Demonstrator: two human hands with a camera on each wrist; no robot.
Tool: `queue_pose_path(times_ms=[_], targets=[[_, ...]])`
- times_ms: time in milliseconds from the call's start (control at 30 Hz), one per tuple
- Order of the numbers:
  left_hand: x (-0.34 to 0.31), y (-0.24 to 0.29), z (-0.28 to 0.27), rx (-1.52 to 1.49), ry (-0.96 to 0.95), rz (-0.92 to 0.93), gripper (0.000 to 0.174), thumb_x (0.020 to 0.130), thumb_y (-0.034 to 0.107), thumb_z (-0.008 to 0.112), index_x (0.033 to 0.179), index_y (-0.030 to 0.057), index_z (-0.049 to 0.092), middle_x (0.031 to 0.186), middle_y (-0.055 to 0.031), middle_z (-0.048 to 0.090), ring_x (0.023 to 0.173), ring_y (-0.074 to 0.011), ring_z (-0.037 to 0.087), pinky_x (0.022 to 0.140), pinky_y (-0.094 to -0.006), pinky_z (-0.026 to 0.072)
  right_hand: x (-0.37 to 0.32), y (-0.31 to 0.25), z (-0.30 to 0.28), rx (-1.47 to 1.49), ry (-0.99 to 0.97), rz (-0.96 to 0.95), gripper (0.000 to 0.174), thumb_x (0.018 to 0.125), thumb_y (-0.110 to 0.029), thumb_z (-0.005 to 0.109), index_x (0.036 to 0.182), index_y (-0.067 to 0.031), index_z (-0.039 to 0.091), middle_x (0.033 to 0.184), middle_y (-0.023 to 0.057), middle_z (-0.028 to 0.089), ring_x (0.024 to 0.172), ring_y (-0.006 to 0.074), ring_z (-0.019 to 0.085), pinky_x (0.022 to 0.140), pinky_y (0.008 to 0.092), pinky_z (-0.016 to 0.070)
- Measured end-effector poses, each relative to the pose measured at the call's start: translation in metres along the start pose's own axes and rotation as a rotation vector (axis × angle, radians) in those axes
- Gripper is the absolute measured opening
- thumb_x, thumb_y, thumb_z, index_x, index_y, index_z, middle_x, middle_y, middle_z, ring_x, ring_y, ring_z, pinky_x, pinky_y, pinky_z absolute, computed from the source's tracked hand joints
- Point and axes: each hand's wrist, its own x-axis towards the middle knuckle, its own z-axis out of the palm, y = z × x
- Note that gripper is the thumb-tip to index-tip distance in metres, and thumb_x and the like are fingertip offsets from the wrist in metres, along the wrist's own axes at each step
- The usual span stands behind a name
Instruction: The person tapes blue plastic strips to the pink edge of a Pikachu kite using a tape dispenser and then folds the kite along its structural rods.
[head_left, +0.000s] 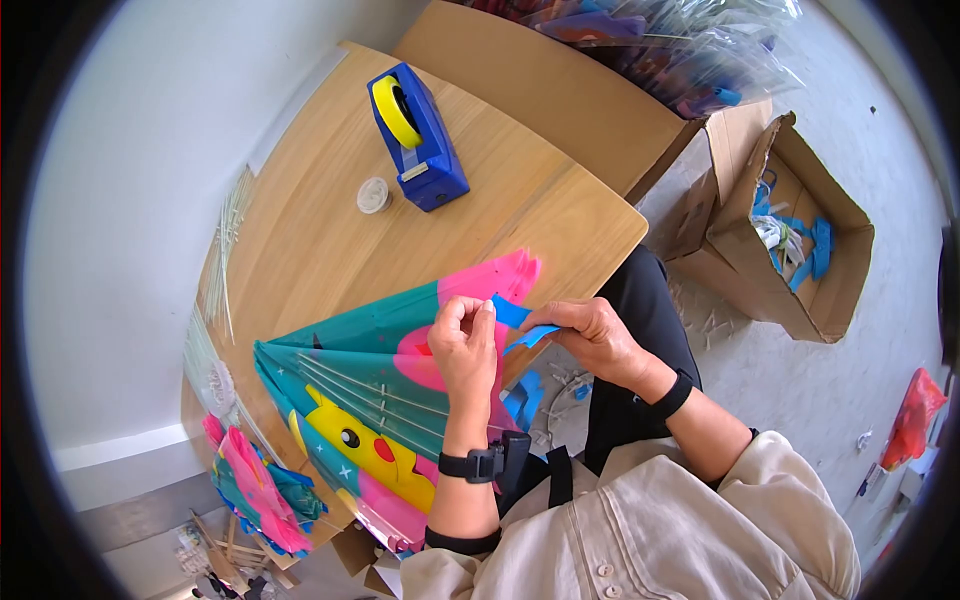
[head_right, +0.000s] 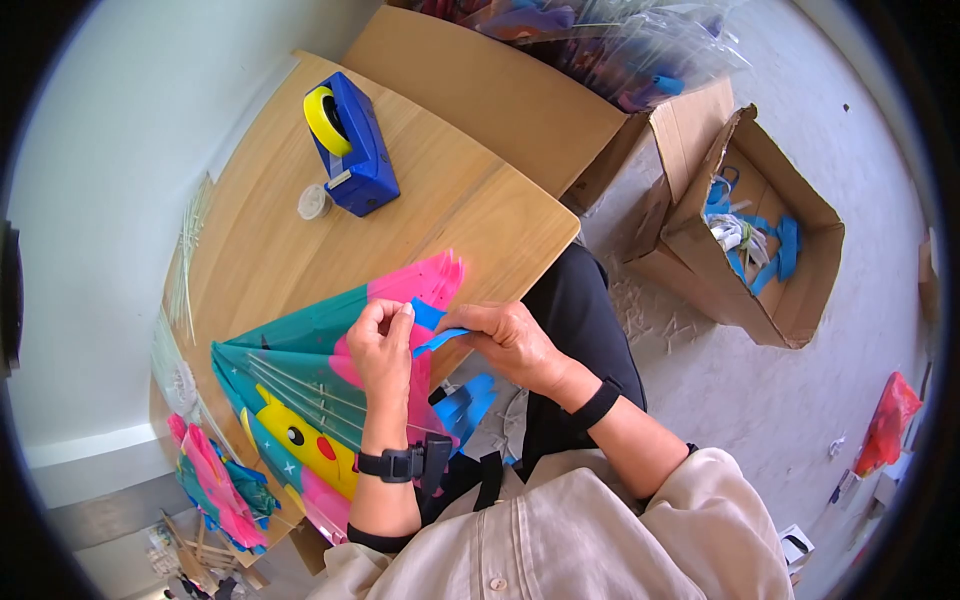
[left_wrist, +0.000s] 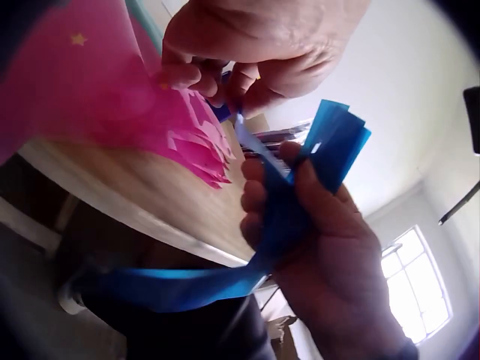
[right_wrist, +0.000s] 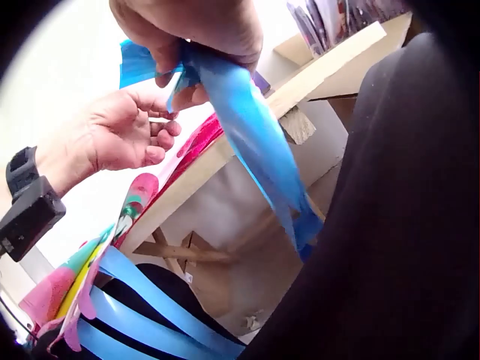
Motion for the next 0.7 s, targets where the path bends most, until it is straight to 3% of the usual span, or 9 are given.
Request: queue_pose_path(times_ms=[100, 167, 200, 300, 367, 467, 567, 700], targets=[[0.005, -0.004, -0.002, 0.085, 0.005, 0.047, 0.013, 0.084, 0.005, 0.064, 0.073, 0.0007, 0.058, 0.065, 0.0024, 0.052, 0.058, -0.0034, 0.043, 0.052, -0.0201, 0.0357, 0.006, -0.003, 0.001, -0.048, 0.051, -0.061, 0.023, 0.079, 0.006, 0.061, 0.1, -0.001, 0.064, 0.087, 0.0163, 0.064, 0.08, 0.031, 0.064, 0.072, 0.0328, 0.0502], [0.006, -0.004, -0.004, -0.147, 0.011, -0.201, 0.014, 0.084, 0.006, 0.065, 0.073, -0.0003, 0.058, 0.064, 0.0034, 0.051, 0.058, -0.0038, 0.043, 0.052, -0.0213, 0.0361, 0.008, -0.002, -0.001, -0.147, 0.04, -0.05, 0.02, 0.078, 0.005, 0.062, 0.096, -0.0011, 0.064, 0.086, 0.0162, 0.063, 0.078, 0.0331, 0.062, 0.07, 0.0352, 0.0502], [0.006, -0.004, -0.003, -0.147, 0.012, -0.202, 0.014, 0.084, 0.006, 0.065, 0.073, -0.0003, 0.058, 0.064, 0.0034, 0.051, 0.058, -0.0038, 0.043, 0.052, -0.0213, 0.0361, 0.008, 0.0, 0.001, -0.146, 0.039, -0.05, 0.02, 0.078, 0.005, 0.062, 0.096, -0.0011, 0.064, 0.086, 0.0162, 0.063, 0.078, 0.0331, 0.062, 0.07, 0.0352, 0.0502], [0.009, -0.008, 0.002, 0.006, 0.023, -0.09, 0.014, 0.082, 0.008, 0.067, 0.073, 0.0012, 0.059, 0.066, 0.0011, 0.054, 0.061, -0.0098, 0.048, 0.056, -0.0255, 0.0394, 0.008, 0.008, 0.01, -0.29, 0.1, -0.09, 0.02, 0.075, 0.004, 0.062, 0.094, -0.0011, 0.064, 0.081, 0.0163, 0.061, 0.076, 0.035, 0.061, 0.066, 0.0385, 0.0495], [0.011, -0.017, 0.004, 0.454, 0.071, 0.255, 0.01, 0.076, 0.008, 0.068, 0.073, 0.0051, 0.059, 0.075, -0.0047, 0.056, 0.074, -0.0218, 0.051, 0.066, -0.0348, 0.0434, 0.008, 0.009, 0.015, -0.411, 0.096, -0.051, 0.025, 0.074, 0.006, 0.061, 0.098, -0.0014, 0.063, 0.082, 0.0161, 0.061, 0.077, 0.0348, 0.061, 0.067, 0.039, 0.0492], [0.011, -0.017, 0.007, 0.497, 0.059, 0.247, 0.009, 0.074, 0.01, 0.069, 0.074, 0.0075, 0.06, 0.08, -0.0057, 0.056, 0.082, -0.0288, 0.048, 0.073, -0.0398, 0.042, 0.008, 0.011, 0.019, -0.542, 0.099, -0.078, 0.027, 0.072, 0.006, 0.061, 0.098, -0.0002, 0.063, 0.079, 0.0162, 0.059, 0.075, 0.0349, 0.06, 0.064, 0.0406, 0.0489], [0.011, -0.023, 0.011, 0.55, 0.104, 0.302, 0.009, 0.075, 0.013, 0.069, 0.074, 0.0068, 0.062, 0.076, -0.0054, 0.056, 0.079, -0.025, 0.048, 0.071, -0.0365, 0.0415, 0.011, 0.015, 0.018, -0.653, 0.097, -0.189, 0.03, 0.069, 0.005, 0.061, 0.099, 0.0015, 0.062, 0.076, 0.0156, 0.057, 0.071, 0.034, 0.059, 0.062, 0.0408, 0.0481], [0.012, -0.03, 0.014, 0.583, 0.11, 0.302, 0.012, 0.075, 0.014, 0.071, 0.073, 0.0075, 0.06, 0.075, -0.0053, 0.055, 0.078, -0.0254, 0.048, 0.07, -0.0368, 0.0414, 0.014, 0.015, 0.016, -0.738, 0.081, -0.201, 0.033, 0.067, 0.004, 0.06, 0.1, 0.002, 0.061, 0.076, 0.0146, 0.056, 0.069, 0.0326, 0.058, 0.061, 0.0401, 0.0472]])
